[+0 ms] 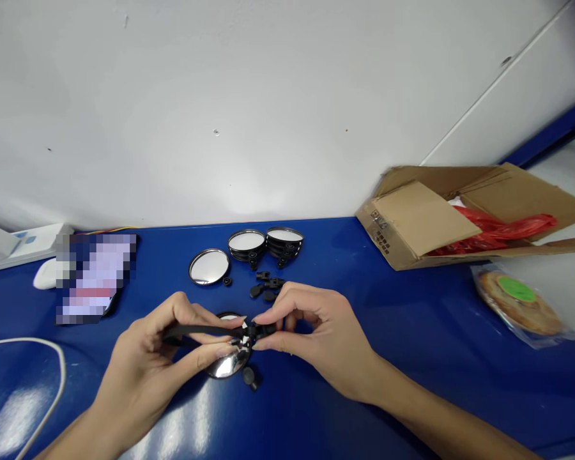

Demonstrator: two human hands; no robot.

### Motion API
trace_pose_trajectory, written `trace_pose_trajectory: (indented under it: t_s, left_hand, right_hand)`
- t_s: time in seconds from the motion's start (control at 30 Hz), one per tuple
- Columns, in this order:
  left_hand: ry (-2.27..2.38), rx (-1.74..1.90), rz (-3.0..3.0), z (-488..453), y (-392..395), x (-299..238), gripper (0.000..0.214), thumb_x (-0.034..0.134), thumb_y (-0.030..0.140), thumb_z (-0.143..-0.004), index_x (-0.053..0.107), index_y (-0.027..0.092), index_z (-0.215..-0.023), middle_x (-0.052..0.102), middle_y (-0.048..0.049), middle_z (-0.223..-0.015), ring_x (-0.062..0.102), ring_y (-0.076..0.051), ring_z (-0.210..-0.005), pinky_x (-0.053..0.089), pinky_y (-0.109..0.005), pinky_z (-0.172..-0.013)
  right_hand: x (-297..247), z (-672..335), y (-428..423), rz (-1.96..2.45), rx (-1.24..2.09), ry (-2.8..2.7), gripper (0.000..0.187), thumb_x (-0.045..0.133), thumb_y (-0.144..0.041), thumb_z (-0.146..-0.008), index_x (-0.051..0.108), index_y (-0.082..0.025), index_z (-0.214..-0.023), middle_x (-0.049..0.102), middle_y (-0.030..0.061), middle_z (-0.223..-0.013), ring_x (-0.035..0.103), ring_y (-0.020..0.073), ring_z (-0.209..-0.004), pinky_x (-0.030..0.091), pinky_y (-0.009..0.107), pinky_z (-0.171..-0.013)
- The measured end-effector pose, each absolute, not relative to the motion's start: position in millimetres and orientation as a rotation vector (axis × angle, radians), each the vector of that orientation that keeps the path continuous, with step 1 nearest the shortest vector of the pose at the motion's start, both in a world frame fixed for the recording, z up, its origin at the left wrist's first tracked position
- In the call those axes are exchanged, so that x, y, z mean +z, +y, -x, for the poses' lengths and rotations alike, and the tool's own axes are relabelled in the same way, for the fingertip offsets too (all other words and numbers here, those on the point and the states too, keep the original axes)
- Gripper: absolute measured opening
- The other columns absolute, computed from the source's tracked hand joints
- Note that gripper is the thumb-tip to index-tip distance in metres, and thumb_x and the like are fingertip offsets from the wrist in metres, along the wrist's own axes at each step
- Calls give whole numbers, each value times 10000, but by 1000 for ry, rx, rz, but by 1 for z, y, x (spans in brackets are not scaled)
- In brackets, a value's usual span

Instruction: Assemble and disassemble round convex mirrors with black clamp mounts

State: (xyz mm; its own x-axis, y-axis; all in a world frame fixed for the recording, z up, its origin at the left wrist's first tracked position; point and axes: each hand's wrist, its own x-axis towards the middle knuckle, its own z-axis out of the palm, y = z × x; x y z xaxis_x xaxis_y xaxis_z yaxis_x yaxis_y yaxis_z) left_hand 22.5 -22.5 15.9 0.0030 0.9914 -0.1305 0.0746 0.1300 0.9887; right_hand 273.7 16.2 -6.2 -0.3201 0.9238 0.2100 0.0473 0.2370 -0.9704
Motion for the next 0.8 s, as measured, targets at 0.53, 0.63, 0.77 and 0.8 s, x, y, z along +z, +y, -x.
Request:
trace_pose_trajectory:
  t_s: [0.53,0.63,0.77,0.8]
  left_hand:
    - [1386,1081,-1173,-29,-29,11,427,1079,507,-786,722,287,-707,941,-52,-966,912,-356,-1020,742,-411,-885]
    - [1402,1089,-1176,-29,-28,10,431,1080,483,-783,705,284,-707,934,-54,-948,903,-351,-1008,723,-399,-867]
    - [1403,1077,-1137,-29,-23,12,382,1082,492,-776,772,269,-788,887,-26,-823,854,-270,-791,679,-323,-723]
    - [1387,1077,-1110,-29,-21,13,374,1086,493,-773,793,265,-819,866,-11,-789,818,-235,-722,662,-297,-677]
  right_hand:
    - [-7,-273,11,850,1003,-1758,233,939,-470,-1014,913,-239,-1033,760,-1,-843,690,133,-724,588,273,-664]
    - [-8,-272,10,854,967,-1790,219,918,-452,-1037,906,-235,-1061,752,0,-860,695,133,-738,595,271,-678]
    - [-8,-270,9,826,902,-1824,141,923,-328,-1041,881,-227,-1130,770,15,-942,710,138,-773,614,264,-669]
    - [-8,-269,9,811,876,-1839,146,925,-301,-1038,874,-220,-1148,774,21,-963,714,141,-789,618,261,-665]
